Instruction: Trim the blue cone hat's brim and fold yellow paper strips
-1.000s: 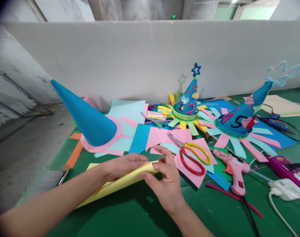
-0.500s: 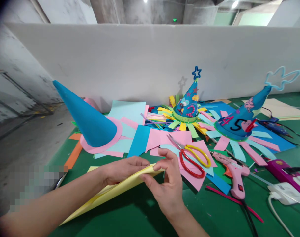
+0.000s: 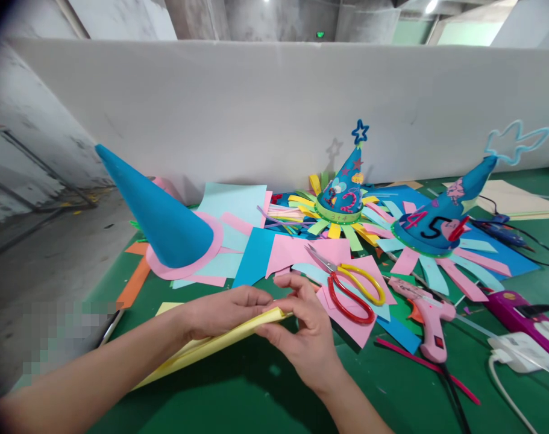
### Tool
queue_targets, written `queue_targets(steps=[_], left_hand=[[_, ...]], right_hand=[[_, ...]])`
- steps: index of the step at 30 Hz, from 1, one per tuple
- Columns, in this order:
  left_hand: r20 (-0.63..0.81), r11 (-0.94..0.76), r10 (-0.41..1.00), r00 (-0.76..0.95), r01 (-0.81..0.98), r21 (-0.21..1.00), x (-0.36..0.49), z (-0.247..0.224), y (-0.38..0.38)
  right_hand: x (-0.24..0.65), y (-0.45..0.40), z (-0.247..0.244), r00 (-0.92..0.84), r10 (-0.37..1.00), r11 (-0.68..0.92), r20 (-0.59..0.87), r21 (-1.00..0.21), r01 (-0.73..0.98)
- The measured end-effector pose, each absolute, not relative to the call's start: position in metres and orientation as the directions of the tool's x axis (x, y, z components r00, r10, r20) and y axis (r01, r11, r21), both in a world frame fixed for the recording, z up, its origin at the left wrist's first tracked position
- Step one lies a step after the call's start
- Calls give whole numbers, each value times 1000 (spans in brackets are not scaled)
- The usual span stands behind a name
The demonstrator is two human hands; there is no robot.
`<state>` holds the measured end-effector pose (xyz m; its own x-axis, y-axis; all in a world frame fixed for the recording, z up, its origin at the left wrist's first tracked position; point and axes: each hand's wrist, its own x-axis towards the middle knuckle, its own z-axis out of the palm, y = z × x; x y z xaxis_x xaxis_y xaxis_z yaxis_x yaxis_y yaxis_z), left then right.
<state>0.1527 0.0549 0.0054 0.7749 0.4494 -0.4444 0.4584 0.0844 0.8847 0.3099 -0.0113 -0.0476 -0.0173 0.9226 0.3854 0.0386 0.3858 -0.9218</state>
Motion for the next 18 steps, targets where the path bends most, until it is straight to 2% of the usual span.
queue_targets(steps=[11, 18], left_hand=[[-424, -23, 448, 787, 484, 875, 152, 7, 54], [-416, -30, 437, 797, 475, 879, 152, 4, 53]], right_hand=[[310, -12, -41, -51, 935, 352, 351, -936, 5], [313, -12, -41, -80, 936, 345, 343, -939, 5]])
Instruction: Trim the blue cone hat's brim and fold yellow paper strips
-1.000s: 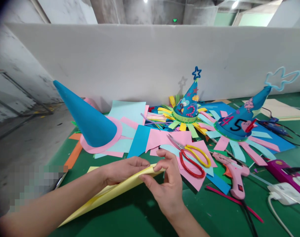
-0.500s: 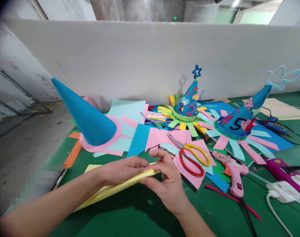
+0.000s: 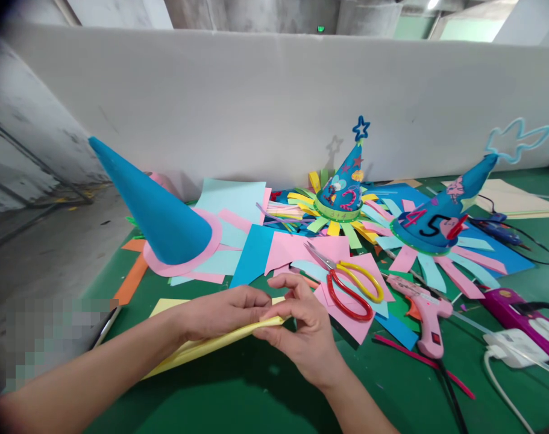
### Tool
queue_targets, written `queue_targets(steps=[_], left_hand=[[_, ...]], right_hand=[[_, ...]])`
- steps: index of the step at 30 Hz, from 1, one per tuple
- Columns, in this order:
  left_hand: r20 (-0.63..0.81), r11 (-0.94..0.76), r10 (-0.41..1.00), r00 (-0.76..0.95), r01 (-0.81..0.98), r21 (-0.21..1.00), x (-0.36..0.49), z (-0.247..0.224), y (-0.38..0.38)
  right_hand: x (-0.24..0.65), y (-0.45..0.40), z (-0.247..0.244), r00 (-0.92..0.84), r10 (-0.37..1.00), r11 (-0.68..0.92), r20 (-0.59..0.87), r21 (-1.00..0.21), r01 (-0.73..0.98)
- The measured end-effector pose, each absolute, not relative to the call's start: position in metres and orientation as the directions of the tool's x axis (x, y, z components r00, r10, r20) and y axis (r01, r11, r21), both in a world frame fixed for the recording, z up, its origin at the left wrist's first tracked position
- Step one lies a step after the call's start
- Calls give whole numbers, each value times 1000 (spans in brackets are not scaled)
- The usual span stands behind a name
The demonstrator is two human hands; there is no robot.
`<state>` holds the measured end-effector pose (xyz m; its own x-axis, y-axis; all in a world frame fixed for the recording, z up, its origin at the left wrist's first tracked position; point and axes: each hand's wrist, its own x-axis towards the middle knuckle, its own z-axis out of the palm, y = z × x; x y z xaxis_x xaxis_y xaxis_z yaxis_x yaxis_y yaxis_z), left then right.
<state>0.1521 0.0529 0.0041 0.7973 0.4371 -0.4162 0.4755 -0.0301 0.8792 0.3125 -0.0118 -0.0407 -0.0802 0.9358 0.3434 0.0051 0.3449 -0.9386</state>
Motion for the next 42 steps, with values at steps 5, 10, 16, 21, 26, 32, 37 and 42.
queue_targets(steps=[5, 10, 16, 21, 26, 32, 37, 42], left_hand=[[-423, -19, 432, 797, 477, 879, 152, 6, 50], [-428, -30, 443, 788, 490, 871, 152, 13, 48], [-421, -60, 439, 794, 493, 868, 153, 14, 47], [-426, -86, 439, 791, 508, 857, 153, 20, 46], [-421, -119, 424, 802, 510, 852, 153, 24, 47], [-430, -130, 410, 804, 518, 846, 153, 23, 48], [-418, -138, 416, 807, 511, 849, 153, 19, 48], [-382, -158, 428, 819, 483, 861, 153, 18, 47]], right_hand=[[314, -12, -42, -145, 921, 364, 361, -931, 0], [315, -13, -41, -160, 908, 386, 387, -922, -37], [315, -14, -40, -154, 916, 370, 371, -928, -34], [314, -14, -40, -142, 920, 366, 366, -930, -24], [314, -14, -40, -156, 918, 366, 365, -930, -24], [314, -14, -41, -144, 921, 362, 363, -932, -31], [314, -15, -41, -140, 921, 363, 363, -931, -25], [313, -15, -40, -131, 921, 368, 367, -930, -14]])
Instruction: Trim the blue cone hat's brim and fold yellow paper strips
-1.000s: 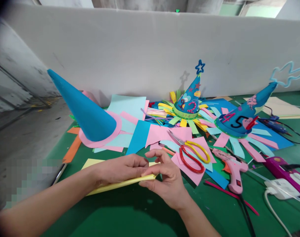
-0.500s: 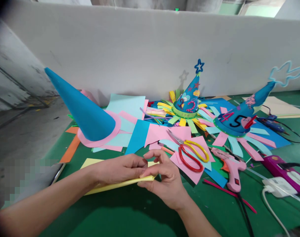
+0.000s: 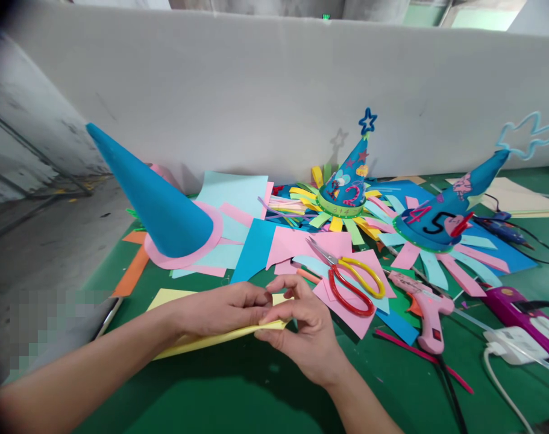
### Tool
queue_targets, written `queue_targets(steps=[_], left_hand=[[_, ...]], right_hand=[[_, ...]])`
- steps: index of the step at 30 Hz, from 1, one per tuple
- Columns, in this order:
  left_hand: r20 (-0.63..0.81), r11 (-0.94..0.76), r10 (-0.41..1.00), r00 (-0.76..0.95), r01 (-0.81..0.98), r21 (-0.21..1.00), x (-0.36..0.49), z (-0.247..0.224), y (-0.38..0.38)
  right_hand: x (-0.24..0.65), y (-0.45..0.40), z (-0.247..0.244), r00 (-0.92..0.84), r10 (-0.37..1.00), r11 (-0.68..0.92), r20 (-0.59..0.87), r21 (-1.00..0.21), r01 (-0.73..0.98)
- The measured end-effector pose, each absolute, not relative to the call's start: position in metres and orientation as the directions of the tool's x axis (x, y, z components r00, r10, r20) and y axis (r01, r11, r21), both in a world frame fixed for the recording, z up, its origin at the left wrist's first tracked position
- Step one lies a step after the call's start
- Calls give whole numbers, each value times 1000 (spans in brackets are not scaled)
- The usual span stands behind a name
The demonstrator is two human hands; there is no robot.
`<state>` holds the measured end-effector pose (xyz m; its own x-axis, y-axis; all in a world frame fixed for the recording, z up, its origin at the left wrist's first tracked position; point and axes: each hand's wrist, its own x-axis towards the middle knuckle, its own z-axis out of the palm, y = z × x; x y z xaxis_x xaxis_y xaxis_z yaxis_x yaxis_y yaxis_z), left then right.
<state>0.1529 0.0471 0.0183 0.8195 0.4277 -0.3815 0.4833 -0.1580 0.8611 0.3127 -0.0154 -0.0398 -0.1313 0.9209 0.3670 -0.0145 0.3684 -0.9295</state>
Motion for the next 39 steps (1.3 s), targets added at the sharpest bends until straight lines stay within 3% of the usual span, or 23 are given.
queue_targets(steps=[6, 10, 13, 17, 19, 25, 31, 39], left_hand=[[-341, -178, 470, 814, 467, 866, 153, 16, 48], [-276, -225, 629, 726, 511, 830, 147, 23, 44], [-80, -400, 730, 679, 520, 755, 141, 33, 27], [324, -746, 650, 687, 498, 443, 134, 34, 0], [433, -800, 600, 673, 491, 344, 134, 28, -7], [601, -841, 515, 611, 494, 218, 142, 14, -6], [537, -819, 541, 647, 551, 160, 146, 19, -10], [535, -792, 598, 596, 543, 279, 147, 19, -11]], right_hand=[[311, -16, -40, -112, 930, 355, 350, -935, 21], [311, -16, -40, -102, 932, 347, 347, -938, -19], [312, -16, -40, -79, 935, 342, 346, -938, -55], [311, -14, -41, -54, 938, 341, 343, -939, -48], [310, -14, -41, -46, 937, 345, 347, -937, -49], [309, -16, -41, -61, 940, 326, 335, -938, -121], [311, -16, -43, -70, 934, 335, 350, -927, -167], [311, -17, -38, -56, 933, 340, 354, -924, -175]])
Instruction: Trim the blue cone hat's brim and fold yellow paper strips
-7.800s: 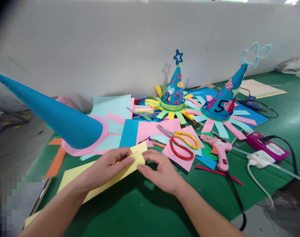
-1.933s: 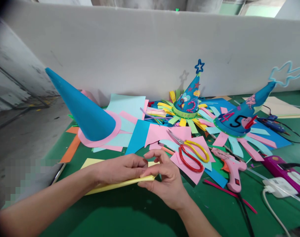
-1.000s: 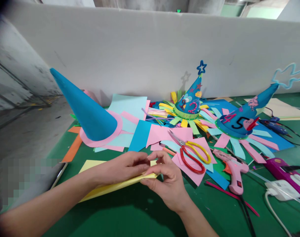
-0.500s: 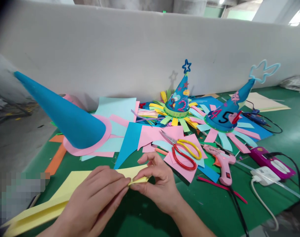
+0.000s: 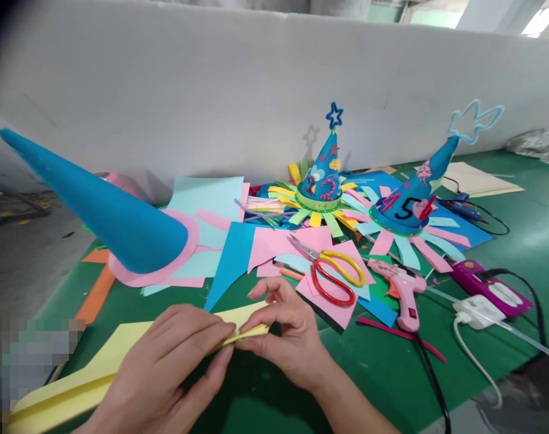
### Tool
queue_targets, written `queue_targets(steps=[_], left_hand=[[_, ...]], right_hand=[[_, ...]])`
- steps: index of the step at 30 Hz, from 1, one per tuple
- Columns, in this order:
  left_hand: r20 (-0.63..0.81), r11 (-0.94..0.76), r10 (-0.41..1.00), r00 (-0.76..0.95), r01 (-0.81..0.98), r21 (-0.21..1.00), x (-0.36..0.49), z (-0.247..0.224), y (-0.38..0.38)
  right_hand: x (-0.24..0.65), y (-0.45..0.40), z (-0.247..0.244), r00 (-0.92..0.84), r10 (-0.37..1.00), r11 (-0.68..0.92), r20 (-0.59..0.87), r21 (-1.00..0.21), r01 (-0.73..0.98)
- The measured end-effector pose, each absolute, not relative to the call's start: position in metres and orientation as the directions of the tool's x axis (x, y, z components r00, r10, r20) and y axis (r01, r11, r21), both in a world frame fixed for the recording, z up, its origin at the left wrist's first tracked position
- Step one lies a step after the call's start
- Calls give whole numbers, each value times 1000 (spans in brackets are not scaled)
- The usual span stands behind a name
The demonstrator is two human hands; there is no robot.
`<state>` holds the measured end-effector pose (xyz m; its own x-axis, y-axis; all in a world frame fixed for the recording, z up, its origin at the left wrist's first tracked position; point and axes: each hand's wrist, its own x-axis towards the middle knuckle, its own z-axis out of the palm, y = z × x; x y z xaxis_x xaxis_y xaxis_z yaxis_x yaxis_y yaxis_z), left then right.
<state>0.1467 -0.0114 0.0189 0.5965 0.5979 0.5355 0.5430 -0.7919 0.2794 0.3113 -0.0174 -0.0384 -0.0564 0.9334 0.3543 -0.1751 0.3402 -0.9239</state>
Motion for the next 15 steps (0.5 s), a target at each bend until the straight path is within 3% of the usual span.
queue_targets(steps=[7, 15], left_hand=[[527, -809, 582, 620, 509, 294, 146, 21, -10], [532, -835, 534, 657, 509, 209, 146, 19, -10]], right_hand=[[310, -18, -41, -69, 931, 339, 359, -918, -204], [317, -21, -44, -116, 929, 327, 351, -927, -181]])
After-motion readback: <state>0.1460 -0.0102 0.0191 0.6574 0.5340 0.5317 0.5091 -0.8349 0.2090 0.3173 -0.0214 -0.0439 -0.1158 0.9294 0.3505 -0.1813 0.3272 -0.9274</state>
